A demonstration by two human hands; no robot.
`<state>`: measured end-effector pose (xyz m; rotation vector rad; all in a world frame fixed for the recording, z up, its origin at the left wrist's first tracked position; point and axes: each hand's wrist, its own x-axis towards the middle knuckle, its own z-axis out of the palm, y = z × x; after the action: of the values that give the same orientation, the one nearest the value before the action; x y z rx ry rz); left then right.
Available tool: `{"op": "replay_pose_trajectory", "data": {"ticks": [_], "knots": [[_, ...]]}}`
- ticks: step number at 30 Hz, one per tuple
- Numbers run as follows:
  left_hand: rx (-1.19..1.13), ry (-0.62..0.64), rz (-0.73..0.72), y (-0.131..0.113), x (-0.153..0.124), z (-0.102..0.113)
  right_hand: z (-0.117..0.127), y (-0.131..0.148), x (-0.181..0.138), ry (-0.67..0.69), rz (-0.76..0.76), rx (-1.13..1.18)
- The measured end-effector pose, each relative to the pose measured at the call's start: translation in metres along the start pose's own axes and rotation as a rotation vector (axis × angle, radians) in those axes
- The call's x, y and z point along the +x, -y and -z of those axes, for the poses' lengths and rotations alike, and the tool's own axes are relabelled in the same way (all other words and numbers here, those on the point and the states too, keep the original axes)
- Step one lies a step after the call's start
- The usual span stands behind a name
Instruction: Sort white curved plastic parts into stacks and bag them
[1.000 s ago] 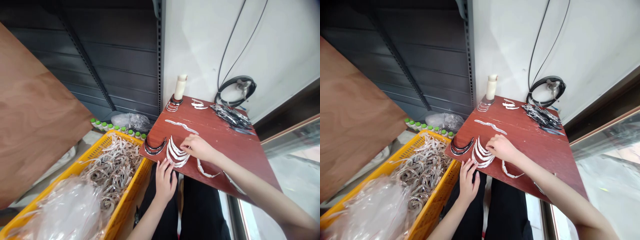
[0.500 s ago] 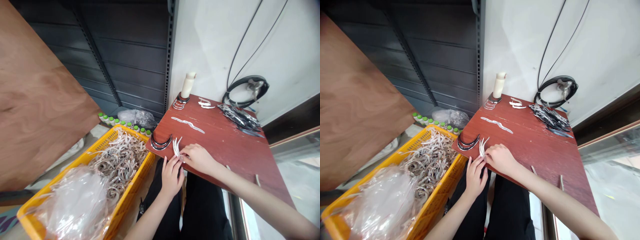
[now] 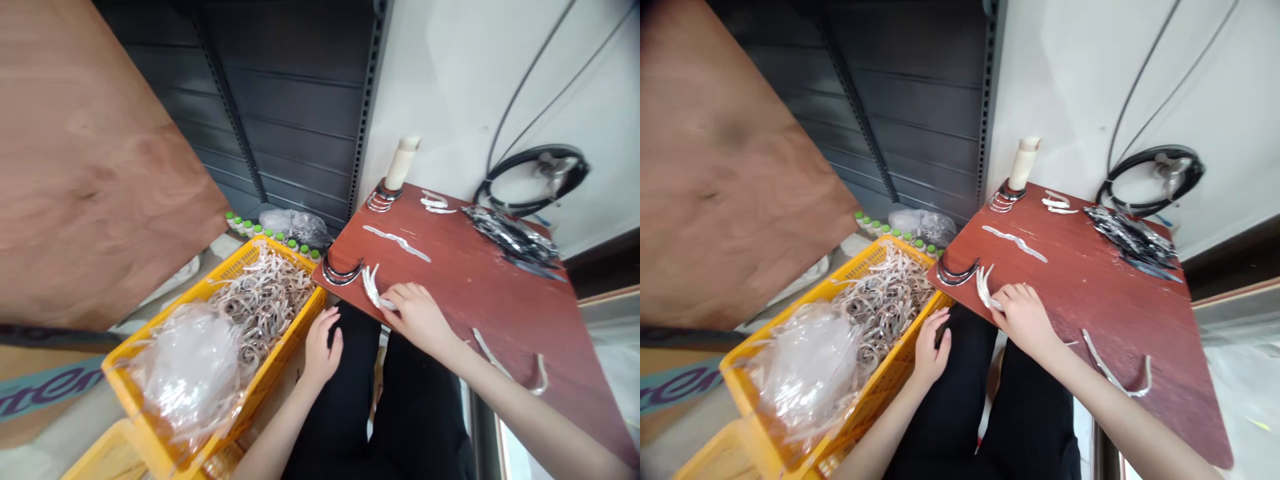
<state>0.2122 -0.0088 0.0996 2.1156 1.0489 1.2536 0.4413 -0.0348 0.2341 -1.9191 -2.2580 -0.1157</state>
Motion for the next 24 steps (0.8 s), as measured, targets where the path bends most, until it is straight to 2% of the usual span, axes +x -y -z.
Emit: {"op": "replay_pose_trajectory", "data": {"ticks": [2, 5, 8, 10, 12, 15, 19, 24], "knots": [[0.203, 0.002, 0.138, 0.033, -0.019, 0.027, -0.004, -0.002, -0.006, -0.053, 0.025, -0.007], [0.569, 0.050, 0.466, 0.088, -0.056, 0.075, -0.010, -0.002, -0.017, -0.165, 0.025, 0.009], [0.736, 0.009, 0.701, 0.131, -0.095, 0.119, -0.011, 0.008, -0.030, -0.278, -0.023, 0.144], [0.805, 0.006, 0.829, 0.149, -0.116, 0.139, -0.009, 0.020, -0.041, -0.342, -0.040, 0.274], [0.838, 0.032, 0.908, 0.160, -0.129, 0.152, -0.008, 0.034, -0.052, -0.383, -0.041, 0.379], [0.872, 0.064, 0.955, 0.169, -0.132, 0.162, -0.016, 0.053, -0.065, -0.392, -0.038, 0.481], [0.907, 0.098, 0.991, 0.181, -0.112, 0.171, -0.038, 0.070, -0.071, -0.348, -0.049, 0.573], [0.835, 0.255, 1.027, 0.190, -0.090, 0.173, -0.063, 0.088, -0.072, -0.304, -0.043, 0.691]]}}
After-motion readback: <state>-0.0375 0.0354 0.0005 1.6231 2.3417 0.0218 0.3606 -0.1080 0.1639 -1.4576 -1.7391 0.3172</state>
